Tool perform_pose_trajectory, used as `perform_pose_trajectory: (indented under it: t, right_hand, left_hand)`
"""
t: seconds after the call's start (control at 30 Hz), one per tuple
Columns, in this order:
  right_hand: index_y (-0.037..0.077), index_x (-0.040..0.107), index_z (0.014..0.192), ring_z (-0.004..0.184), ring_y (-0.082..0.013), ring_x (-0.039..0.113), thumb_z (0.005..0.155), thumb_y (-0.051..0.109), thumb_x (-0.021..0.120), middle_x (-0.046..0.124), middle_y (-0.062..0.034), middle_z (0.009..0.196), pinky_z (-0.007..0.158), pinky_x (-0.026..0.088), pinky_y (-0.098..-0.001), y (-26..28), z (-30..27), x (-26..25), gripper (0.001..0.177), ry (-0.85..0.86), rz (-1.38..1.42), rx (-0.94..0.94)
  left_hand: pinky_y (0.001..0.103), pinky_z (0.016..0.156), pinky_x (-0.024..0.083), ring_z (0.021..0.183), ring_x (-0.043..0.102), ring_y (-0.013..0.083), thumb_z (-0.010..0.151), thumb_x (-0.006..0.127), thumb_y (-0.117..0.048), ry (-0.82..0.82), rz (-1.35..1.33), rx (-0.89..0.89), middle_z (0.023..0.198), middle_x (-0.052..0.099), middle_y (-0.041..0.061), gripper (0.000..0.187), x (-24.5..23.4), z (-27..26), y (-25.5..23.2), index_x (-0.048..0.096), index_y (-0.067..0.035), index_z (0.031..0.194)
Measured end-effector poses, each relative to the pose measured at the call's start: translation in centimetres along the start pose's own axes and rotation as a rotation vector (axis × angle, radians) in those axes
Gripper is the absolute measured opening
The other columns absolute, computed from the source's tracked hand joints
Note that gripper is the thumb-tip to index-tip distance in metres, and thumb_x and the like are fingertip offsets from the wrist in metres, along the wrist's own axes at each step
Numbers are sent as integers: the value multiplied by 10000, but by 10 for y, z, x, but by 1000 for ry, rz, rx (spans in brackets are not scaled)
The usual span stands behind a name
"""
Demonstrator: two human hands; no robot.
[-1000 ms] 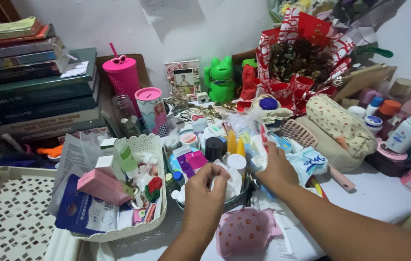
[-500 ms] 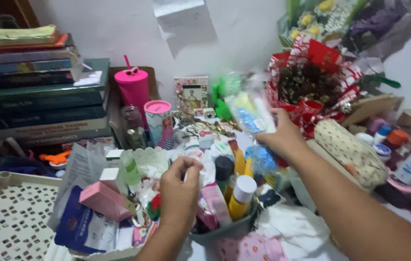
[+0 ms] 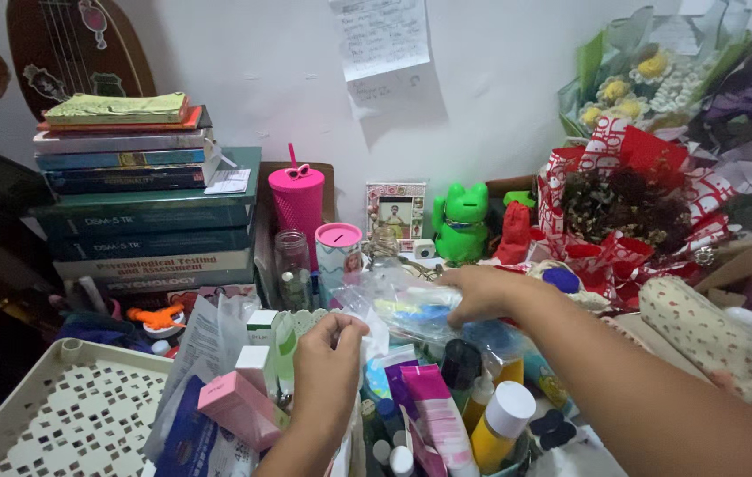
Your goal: The person assembles a small white plastic storage rack by inserting four white legs into a perforated tray. They then place a decorative macaron-themed tray into the assembled rack and arrange several small cosmetic items inside. The person handles the rack and items on a cluttered table.
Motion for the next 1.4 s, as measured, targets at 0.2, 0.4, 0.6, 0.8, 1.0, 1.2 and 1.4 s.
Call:
perform_pose_trajectory:
  t: [0.2, 0.4, 0.6, 0.8, 1.0, 1.2, 1.4]
  right_hand:
    - [129, 620, 1334, 1222, -265, 658, 758, 354, 789, 678, -130, 1323, 1053, 487, -355, 37, -15, -37, 641, -238, 181, -228]
    - [120, 617, 1324, 1110, -210, 712, 859, 305, 682, 704, -75, 1277, 889, 600, -374, 125, -56, -9, 505, -227, 680, -320]
    - [135, 633, 1301, 998, -160, 664, 889, 213, 659, 676, -53, 1155, 753, 621, -374, 171, -97, 50, 421, -58, 1207, -184]
    - [49, 705, 1188, 883, -173, 719, 858, 83, 647, 743, -67, 1042, 762, 606, -331, 170, -75, 98, 337, -107, 1244, -138]
    - [12, 694, 1178, 879, -182, 742, 877, 80, 616, 751, -102, 1041, 775, 623, -334, 177, -62, 128, 318, -126, 1226, -31]
    - [4, 704, 1221, 846, -219, 704, 867, 169, 663, 764, -158, 1028, 745, 569, -355, 198, -43, 138, 393, -223, 1108, 85]
    - [81, 507, 1419, 1137, -197, 667, 746, 151, 803, 674, -113, 1266, 985, 533, -352, 233, -31, 126, 739, -365, 971, 53]
  left_hand:
    - [293, 518, 391, 578, 493, 85, 873, 631, -142, -66, 74, 66, 638, 606, 19, 152, -12, -7, 0, 722, -24, 842]
    - [282, 785, 475, 802, 637, 157, 914, 470, -209, -120, -73, 78, 821, 717, 57, 310, -25, -16, 10, 726, -43, 858]
    - [336, 872, 474, 921, 659, 214, 986, 461, -276, -111, -133, 206, 951, 708, 101, 325, -45, -36, -5, 658, -20, 1024]
    - [396, 592, 532, 617, 706, 265, 924, 518, -294, -185, 184, 27, 754, 719, 105, 297, -98, -55, 4, 603, -69, 1099]
    - [507, 898, 443, 1132, 607, 336, 824, 715, -335, -462, 952, 189, 1124, 686, 104, 320, -168, -69, -37, 658, -170, 1092]
    - [473, 994, 453, 1193, 548, 449, 710, 880, -315, -380, 662, 143, 1235, 575, 299, 809, -213, -40, -11, 492, 1, 1345]
    - [438, 922, 570, 1045, 734, 357, 709, 858, -244, 52, 774, -213, 1071, 735, 210, 665, -193, -26, 40, 579, -75, 1289]
Point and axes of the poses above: each hand's wrist, its own z-axis towards the middle knuckle, its own x-axis out of the palm, y = z × x, the point moved 9 cm from there along z, towards the middle knuckle
